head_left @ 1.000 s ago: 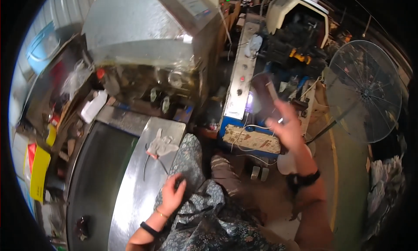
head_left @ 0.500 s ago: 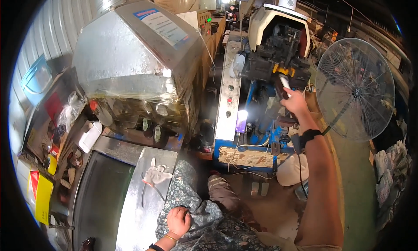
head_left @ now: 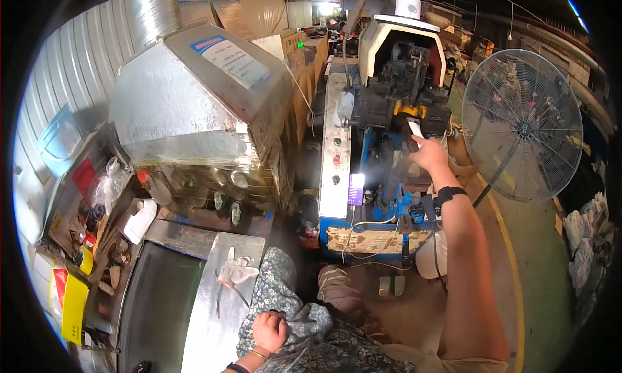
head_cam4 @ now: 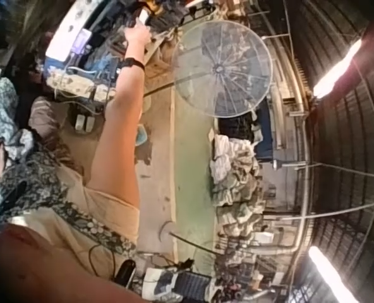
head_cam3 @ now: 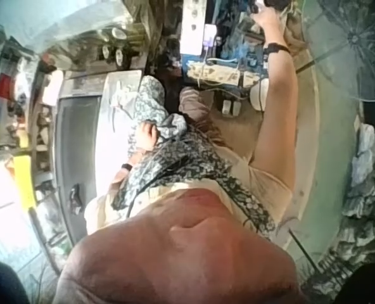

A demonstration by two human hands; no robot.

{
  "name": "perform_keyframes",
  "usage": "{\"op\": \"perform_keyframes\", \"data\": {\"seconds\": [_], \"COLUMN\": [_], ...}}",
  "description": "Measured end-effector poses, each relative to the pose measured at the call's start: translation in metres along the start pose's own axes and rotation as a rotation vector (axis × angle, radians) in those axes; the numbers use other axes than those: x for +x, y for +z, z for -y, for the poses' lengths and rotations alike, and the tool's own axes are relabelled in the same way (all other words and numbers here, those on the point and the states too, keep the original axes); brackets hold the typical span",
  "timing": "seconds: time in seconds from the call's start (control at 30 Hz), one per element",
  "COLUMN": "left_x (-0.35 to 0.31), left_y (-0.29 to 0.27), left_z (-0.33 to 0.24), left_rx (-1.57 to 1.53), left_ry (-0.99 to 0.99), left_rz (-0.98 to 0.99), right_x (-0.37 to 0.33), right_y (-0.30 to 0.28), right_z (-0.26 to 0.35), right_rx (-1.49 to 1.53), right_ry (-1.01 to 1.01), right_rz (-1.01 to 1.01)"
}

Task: Placing shoe uppers onto lasts and operating a lasting machine to shape them.

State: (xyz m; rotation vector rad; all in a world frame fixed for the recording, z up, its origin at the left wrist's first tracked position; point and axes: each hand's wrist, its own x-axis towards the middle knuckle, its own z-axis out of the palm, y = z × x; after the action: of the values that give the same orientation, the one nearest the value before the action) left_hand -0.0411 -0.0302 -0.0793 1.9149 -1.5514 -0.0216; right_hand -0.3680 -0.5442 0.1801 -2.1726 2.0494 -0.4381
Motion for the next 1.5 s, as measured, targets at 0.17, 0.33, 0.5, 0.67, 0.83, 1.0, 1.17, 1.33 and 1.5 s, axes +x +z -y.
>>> {"op": "perform_keyframes", "data": {"seconds": [0.17, 0.33, 0.5, 0.67, 0.83, 1.0, 1.17, 1.33, 1.5], "left_x": [-0.004, -0.005, -0.006, -0.007, -0.007, -0.007, 0.000, 0.014, -0.008], "left_y": [-0.001, 0.000, 0.002, 0.003, 0.004, 0.012, 0.011, -0.004, -0.025], "left_z": [-0.002, -0.006, -0.005, -0.007, -0.012, -0.017, -0.020, -0.014, 0.030], "left_rx": [0.025, 0.050, 0.036, 0.065, 0.110, 0.170, 0.283, 0.095, -0.528], "left_ry": [-0.016, -0.026, 0.012, 0.012, -0.001, 0.124, 0.201, -0.006, -0.319], "left_rz": [0.011, 0.009, -0.023, 0.017, 0.044, -0.095, -0.049, 0.069, 0.098], "right_x": [-0.027, -0.048, -0.043, -0.031, 0.003, 0.041, 0.052, 0.051, 0.070], "right_y": [0.008, 0.023, 0.031, 0.032, 0.026, 0.019, 0.011, 0.003, 0.009], "right_z": [0.016, 0.016, 0.006, 0.006, 0.015, 0.022, 0.031, 0.024, 0.006], "right_rx": [-0.232, -0.189, -0.120, -0.056, -0.102, -0.102, -0.144, -0.103, 0.281], "right_ry": [-0.103, -0.063, -0.102, -0.093, -0.061, -0.038, -0.012, -0.006, -0.236], "right_rz": [0.098, -0.092, -0.182, -0.187, -0.146, -0.098, -0.114, -0.110, -0.115]}}
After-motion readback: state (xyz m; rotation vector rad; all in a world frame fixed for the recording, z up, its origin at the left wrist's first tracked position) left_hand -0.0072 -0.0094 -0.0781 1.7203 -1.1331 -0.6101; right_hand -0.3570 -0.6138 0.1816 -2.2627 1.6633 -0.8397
